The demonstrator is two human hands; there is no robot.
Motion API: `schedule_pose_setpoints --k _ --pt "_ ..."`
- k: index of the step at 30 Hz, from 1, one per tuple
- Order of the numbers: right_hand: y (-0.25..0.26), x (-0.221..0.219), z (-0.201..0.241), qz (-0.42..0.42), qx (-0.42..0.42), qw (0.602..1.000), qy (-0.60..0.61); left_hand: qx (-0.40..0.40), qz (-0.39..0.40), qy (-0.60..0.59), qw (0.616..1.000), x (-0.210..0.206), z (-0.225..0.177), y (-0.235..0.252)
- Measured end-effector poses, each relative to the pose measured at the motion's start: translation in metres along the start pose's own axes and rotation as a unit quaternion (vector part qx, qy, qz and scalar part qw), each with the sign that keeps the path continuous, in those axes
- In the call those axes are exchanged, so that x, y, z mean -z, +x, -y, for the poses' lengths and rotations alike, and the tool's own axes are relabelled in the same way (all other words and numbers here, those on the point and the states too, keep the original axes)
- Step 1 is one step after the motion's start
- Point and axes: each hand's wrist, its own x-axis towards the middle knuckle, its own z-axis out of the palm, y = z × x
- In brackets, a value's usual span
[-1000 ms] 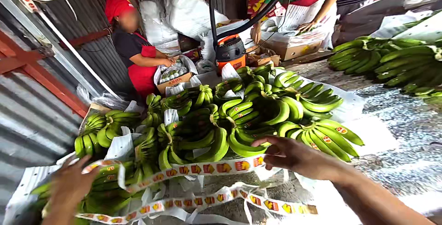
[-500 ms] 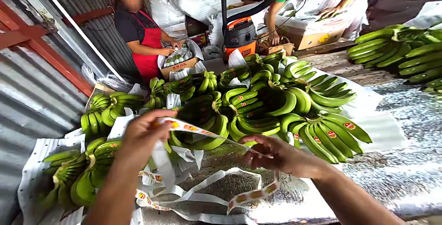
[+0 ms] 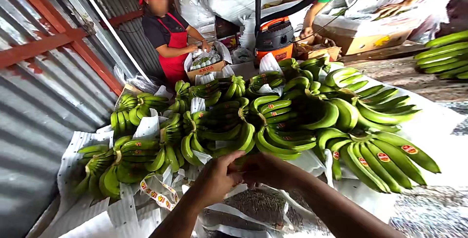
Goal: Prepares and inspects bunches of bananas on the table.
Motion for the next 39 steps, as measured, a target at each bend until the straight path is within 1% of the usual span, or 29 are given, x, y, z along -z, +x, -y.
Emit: schedule_pose_setpoints --k 2,3,5,6,7,8,9,10,11,13,16,17,20,22,25,29,31,32,33,35,36,37,38,39 --pt "-0.002 0.004 -0.007 0.053 0.001 0.992 0.113 0.013 0.008 -0.022 1.000 0.010 0.006 0.000" --pt "-0.005 0.007 -0.017 0.082 0.026 0.979 0.187 0.011 0.019 -0.059 0.998 0.015 0.011 -0.001" --pt "-0.010 0.005 -0.042 0.117 0.110 0.928 0.335 0.008 0.027 -0.164 0.986 0.018 0.022 -0.006" --pt "-0.010 -0.002 -0.050 0.105 0.147 0.897 0.404 0.014 0.016 -0.212 0.977 0.016 0.026 -0.008" --pt "-0.007 -0.013 -0.057 0.067 0.164 0.865 0.470 0.029 -0.003 -0.250 0.968 0.013 0.029 -0.010" --pt "-0.003 -0.027 -0.062 0.012 0.168 0.828 0.536 0.050 -0.027 -0.281 0.958 0.009 0.031 -0.012" --pt "0.002 -0.041 -0.066 -0.045 0.162 0.800 0.576 0.070 -0.055 -0.306 0.948 0.004 0.032 -0.013" --pt "0.006 -0.054 -0.068 -0.087 0.151 0.781 0.600 0.088 -0.085 -0.322 0.939 -0.002 0.033 -0.014" --pt "0.009 -0.066 -0.070 -0.107 0.142 0.770 0.613 0.100 -0.116 -0.330 0.931 -0.008 0.034 -0.015" --pt "0.015 -0.083 -0.076 -0.094 0.149 0.761 0.624 0.113 -0.161 -0.316 0.928 -0.020 0.037 -0.017" --pt "0.023 -0.089 -0.077 -0.064 0.167 0.775 0.606 0.112 -0.202 -0.275 0.933 -0.033 0.041 -0.023" --pt "0.026 -0.087 -0.074 -0.066 0.171 0.781 0.597 0.106 -0.216 -0.256 0.936 -0.036 0.043 -0.025" --pt "0.036 -0.074 -0.059 -0.125 0.153 0.797 0.571 0.102 -0.241 -0.182 0.948 -0.042 0.044 -0.033" --pt "0.044 -0.062 -0.050 -0.159 0.132 0.821 0.532 0.105 -0.239 -0.153 0.953 -0.042 0.045 -0.040" --pt "0.058 -0.045 -0.034 -0.194 0.119 0.842 0.490 0.109 -0.219 -0.134 0.960 -0.040 0.053 -0.047" --pt "0.075 -0.036 -0.014 -0.253 0.132 0.851 0.441 0.124 -0.176 -0.132 0.968 -0.029 0.070 -0.049" --pt "0.083 -0.036 -0.010 -0.272 0.151 0.853 0.418 0.112 -0.165 -0.110 0.974 -0.023 0.081 -0.047" --pt "0.086 -0.039 -0.009 -0.283 0.161 0.856 0.401 0.088 -0.176 -0.084 0.977 -0.020 0.087 -0.046" --pt "0.089 -0.044 -0.008 -0.292 0.174 0.861 0.379 0.046 -0.203 -0.056 0.976 -0.017 0.094 -0.045" --pt "0.092 -0.055 -0.008 -0.308 0.203 0.866 0.338 -0.057 -0.280 0.005 0.958 -0.010 0.104 -0.040" --pt "0.089 -0.060 -0.007 -0.320 0.210 0.865 0.323 -0.107 -0.306 0.027 0.945 -0.006 0.104 -0.031" --pt "0.082 -0.062 -0.007 -0.335 0.202 0.867 0.310 -0.147 -0.311 0.039 0.938 -0.002 0.100 -0.020" --pt "0.076 -0.065 -0.006 -0.349 0.181 0.869 0.300 -0.174 -0.300 0.046 0.937 0.003 0.095 -0.011" --pt "0.073 -0.069 -0.005 -0.356 0.161 0.872 0.295 -0.187 -0.285 0.051 0.939 0.010 0.091 -0.006"
